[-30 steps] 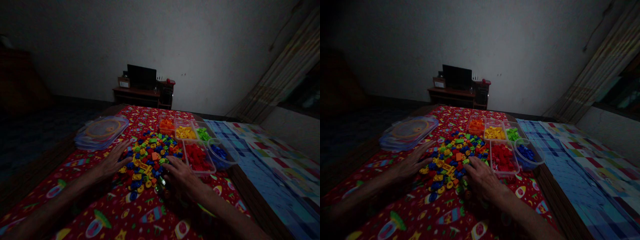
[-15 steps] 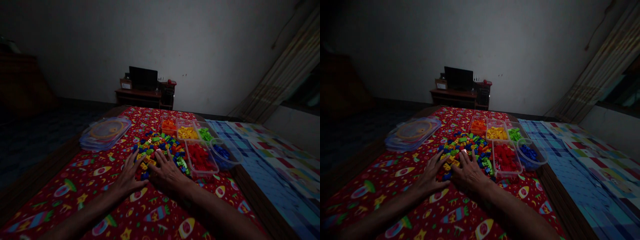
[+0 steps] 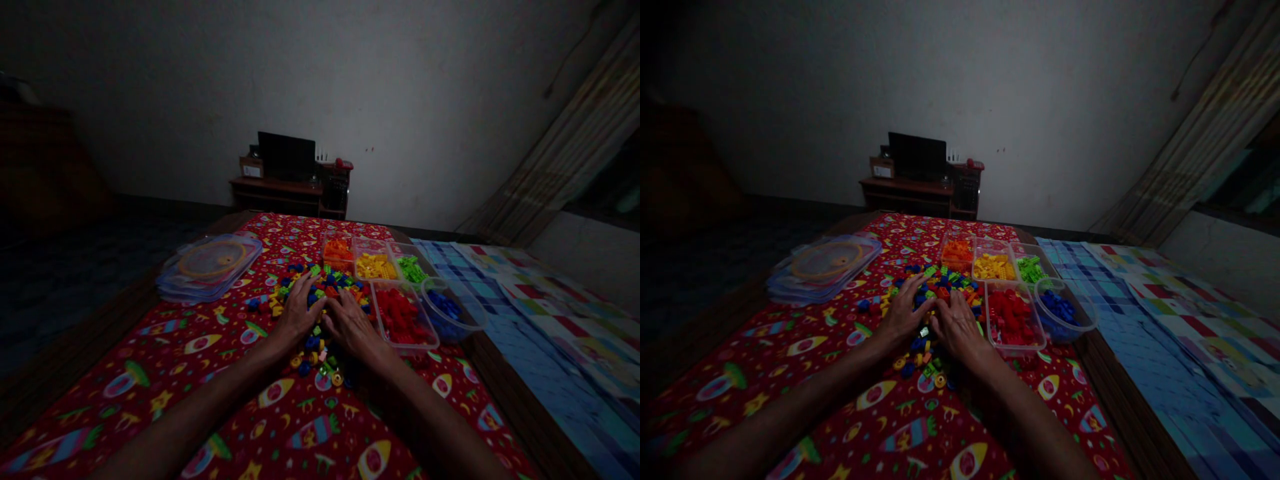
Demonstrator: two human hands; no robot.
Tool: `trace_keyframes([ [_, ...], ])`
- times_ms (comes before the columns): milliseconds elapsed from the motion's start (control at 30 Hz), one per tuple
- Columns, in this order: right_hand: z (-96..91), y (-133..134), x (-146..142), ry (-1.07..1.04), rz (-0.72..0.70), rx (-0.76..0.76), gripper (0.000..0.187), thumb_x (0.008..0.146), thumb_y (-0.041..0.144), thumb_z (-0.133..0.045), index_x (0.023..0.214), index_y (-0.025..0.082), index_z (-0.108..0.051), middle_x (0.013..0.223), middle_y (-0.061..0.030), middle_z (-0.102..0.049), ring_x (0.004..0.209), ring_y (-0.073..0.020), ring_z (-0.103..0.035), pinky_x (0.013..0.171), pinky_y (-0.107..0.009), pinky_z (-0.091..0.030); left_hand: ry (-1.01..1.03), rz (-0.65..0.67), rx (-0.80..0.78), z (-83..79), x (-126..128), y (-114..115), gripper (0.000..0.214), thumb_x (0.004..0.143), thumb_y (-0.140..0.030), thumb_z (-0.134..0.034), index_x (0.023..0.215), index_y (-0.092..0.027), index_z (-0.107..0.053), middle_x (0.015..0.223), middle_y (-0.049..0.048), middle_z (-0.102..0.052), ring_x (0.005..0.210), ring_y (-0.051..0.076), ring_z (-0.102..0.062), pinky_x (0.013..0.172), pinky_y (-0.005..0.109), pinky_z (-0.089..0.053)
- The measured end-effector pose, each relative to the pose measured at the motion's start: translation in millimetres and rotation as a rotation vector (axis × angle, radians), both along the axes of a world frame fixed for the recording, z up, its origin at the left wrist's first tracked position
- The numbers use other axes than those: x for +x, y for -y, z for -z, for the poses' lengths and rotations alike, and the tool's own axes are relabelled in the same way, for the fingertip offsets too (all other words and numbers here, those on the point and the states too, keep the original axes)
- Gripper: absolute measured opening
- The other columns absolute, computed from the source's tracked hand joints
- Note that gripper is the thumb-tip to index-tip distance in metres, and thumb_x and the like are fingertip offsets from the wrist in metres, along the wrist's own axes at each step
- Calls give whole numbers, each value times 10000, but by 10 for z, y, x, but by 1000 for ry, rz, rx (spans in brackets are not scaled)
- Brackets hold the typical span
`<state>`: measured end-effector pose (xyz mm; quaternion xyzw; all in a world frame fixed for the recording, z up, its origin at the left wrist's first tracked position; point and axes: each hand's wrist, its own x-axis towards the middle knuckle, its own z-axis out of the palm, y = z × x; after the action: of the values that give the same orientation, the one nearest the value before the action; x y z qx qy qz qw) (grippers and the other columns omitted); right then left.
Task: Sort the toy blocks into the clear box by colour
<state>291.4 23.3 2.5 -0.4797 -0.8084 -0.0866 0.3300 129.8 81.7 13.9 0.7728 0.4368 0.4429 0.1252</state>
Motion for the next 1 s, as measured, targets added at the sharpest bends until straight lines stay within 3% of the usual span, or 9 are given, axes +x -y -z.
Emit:
trace_keyframes([
  [133,-115,-22,58,-70,-22,56,398,935,283,-458,1322,194,-455,1307,-162,-518,1284,-262,-452,1032,-465,-437,70,65,-71,-246,33,-189,449,925,-401,-358,1308,-192,-467,1313,107,-566,1215,231,-523,1043,428,-405],
  [233,-232,-94,151,-120,-41,66,351,930,258,-459,1273,193,-493,1220,-150,-570,1200,-245,-522,979,-443,-479,102,-32,-92,-336,-202,-521,514,931,-452,-275,1303,-166,-484,1294,112,-589,1191,235,-544,1037,418,-405],
  [333,-295,-170,230,-153,-55,71,321,924,247,-462,1234,182,-512,1168,-141,-592,1140,-236,-551,940,-425,-497,-31,-115,-273,-258,-469,-934,582,922,-467,-186,1310,-161,-495,1369,116,-535,1300,250,-442,1102,440,-312],
  [433,-265,-198,252,-156,-27,83,295,925,235,-451,1201,163,-527,1111,-145,-606,1092,-238,-567,901,-411,-510,-89,-53,-357,-127,-543,-1229,615,886,-530,-214,1226,-171,-580,1299,130,-596,1285,287,-462,1066,465,-359],
  [500,-213,-183,249,-138,-13,81,312,929,235,-444,1224,164,-512,1116,-145,-601,1118,-245,-550,923,-422,-495,-116,21,-368,-81,-475,-1310,646,855,-585,-228,1141,-173,-635,1230,137,-641,1207,293,-537,1015,454,-421],
  [633,-161,-111,250,-21,-45,-65,363,914,199,-444,1274,167,-485,1138,-143,-584,1134,-244,-529,939,-410,-475,-171,174,-339,-93,-314,-1224,668,778,-684,-302,983,-182,-693,1126,121,-689,1069,268,-612,981,412,-457],
  [767,-252,-62,258,36,-61,-205,452,843,127,-495,1292,176,-480,1172,-132,-588,1122,-242,-533,935,-384,-455,-225,253,-252,-136,-354,-928,601,757,-682,-413,953,-199,-712,1130,115,-668,1070,272,-595,982,411,-455],
  [900,-434,-83,262,23,5,-290,400,830,103,-488,1222,148,-552,953,-100,-672,866,-205,-621,760,-294,-469,-325,292,-101,-229,-464,-610,506,865,-566,-372,1007,-223,-716,1159,106,-641,1095,260,-586,953,392,-479],
  [1000,-575,-138,276,27,79,-309,435,794,79,-506,1218,155,-563,840,-68,-682,733,-180,-610,665,-258,-430,-354,320,-68,-354,-503,-464,457,890,-498,-381,1045,-214,-704,1150,103,-651,1089,251,-595,934,364,-488],
])
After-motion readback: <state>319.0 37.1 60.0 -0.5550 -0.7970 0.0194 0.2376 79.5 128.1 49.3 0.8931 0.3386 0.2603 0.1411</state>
